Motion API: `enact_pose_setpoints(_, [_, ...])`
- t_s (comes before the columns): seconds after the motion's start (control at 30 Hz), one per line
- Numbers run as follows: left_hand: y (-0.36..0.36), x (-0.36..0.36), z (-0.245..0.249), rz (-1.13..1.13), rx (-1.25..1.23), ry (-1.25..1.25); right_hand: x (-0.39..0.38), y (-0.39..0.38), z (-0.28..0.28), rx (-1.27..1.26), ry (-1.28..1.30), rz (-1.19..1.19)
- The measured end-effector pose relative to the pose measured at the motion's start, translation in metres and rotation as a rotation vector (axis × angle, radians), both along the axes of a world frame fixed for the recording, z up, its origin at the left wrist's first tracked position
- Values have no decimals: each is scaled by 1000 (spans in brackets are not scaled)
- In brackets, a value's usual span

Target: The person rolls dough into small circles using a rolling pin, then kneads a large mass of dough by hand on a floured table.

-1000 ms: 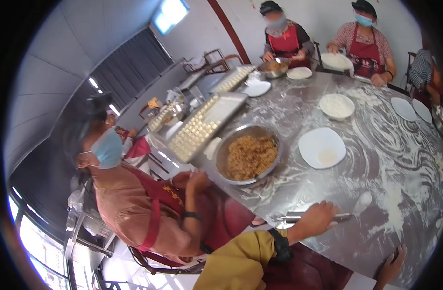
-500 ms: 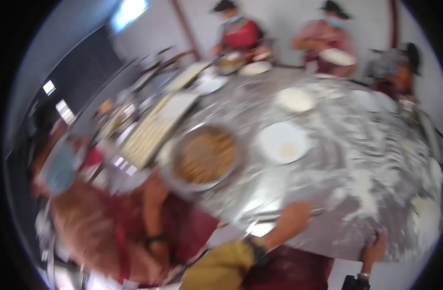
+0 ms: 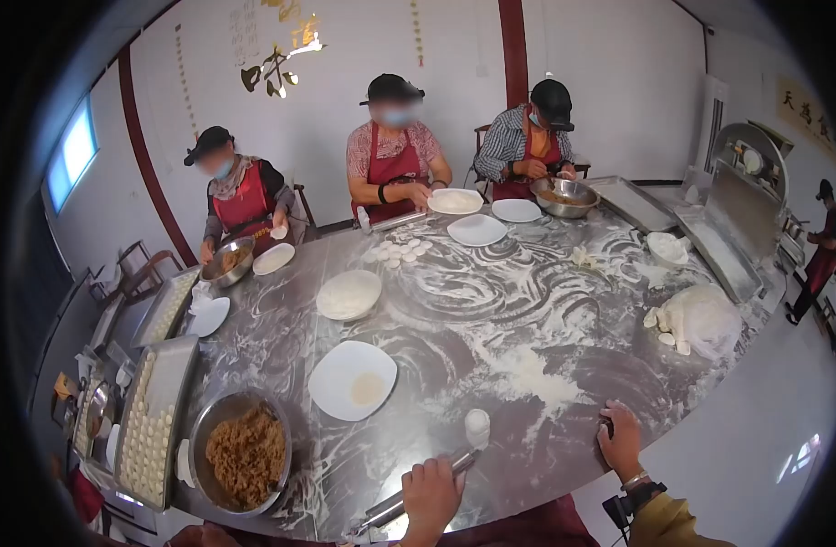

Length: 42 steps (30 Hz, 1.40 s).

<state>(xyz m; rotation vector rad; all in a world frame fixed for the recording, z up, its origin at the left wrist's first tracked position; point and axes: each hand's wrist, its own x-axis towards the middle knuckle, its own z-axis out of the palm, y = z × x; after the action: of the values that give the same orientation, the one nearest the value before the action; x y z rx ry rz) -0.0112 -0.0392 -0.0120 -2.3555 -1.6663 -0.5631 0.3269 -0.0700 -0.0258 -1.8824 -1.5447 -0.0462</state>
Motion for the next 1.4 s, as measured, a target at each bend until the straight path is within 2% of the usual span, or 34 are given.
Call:
enact_pose_setpoints(0.5, [-2, 2, 7, -7, -89, -16, 2, -2, 0, -22, 38, -10])
enact_pose_setpoints(0.6, [1, 1, 24, -46, -261, -106, 5, 0, -5, 3, 9, -1])
enact_pose_setpoints(0.7, [62, -16, 17, -218, -316, -494, 6, 2, -9, 47, 32, 10])
enact_pose_setpoints(0.73, [89, -12, 51, -99, -506, -516, 6, 1, -9, 46, 29, 6])
enact_pose_setpoints(0.77, [113, -9, 78, -171, -344, -497, 5, 1, -7, 45, 26, 0])
enact_pose_setpoints(0.83, [154, 10, 145, -264, -203, -656, 4, 0, -6, 36, 24, -7])
enact_pose_setpoints(0.87, [189, 15, 154, -343, -13, -648, 5, 0, -5, 28, 22, -4])
enact_pose_setpoints(0.9, [196, 26, 189, -298, -104, -702, 5, 1, -4, 25, 19, -3])
enact_pose_setpoints(0.97, [211, 42, 229, -396, -243, -928, 4, 0, -1, 22, 20, -6])
enact_pose_setpoints(1.17, [227, 62, 265, -415, -404, -1153, 5, 2, -4, 35, -17, -7])
enact_pose_setpoints(1.37, [227, 64, 277, -332, -455, -1146, 7, 2, -7, 43, -21, -7])
enact_pose_setpoints(1.4, [232, 65, 273, -373, -513, -1100, 7, 1, -12, 57, -35, -8])
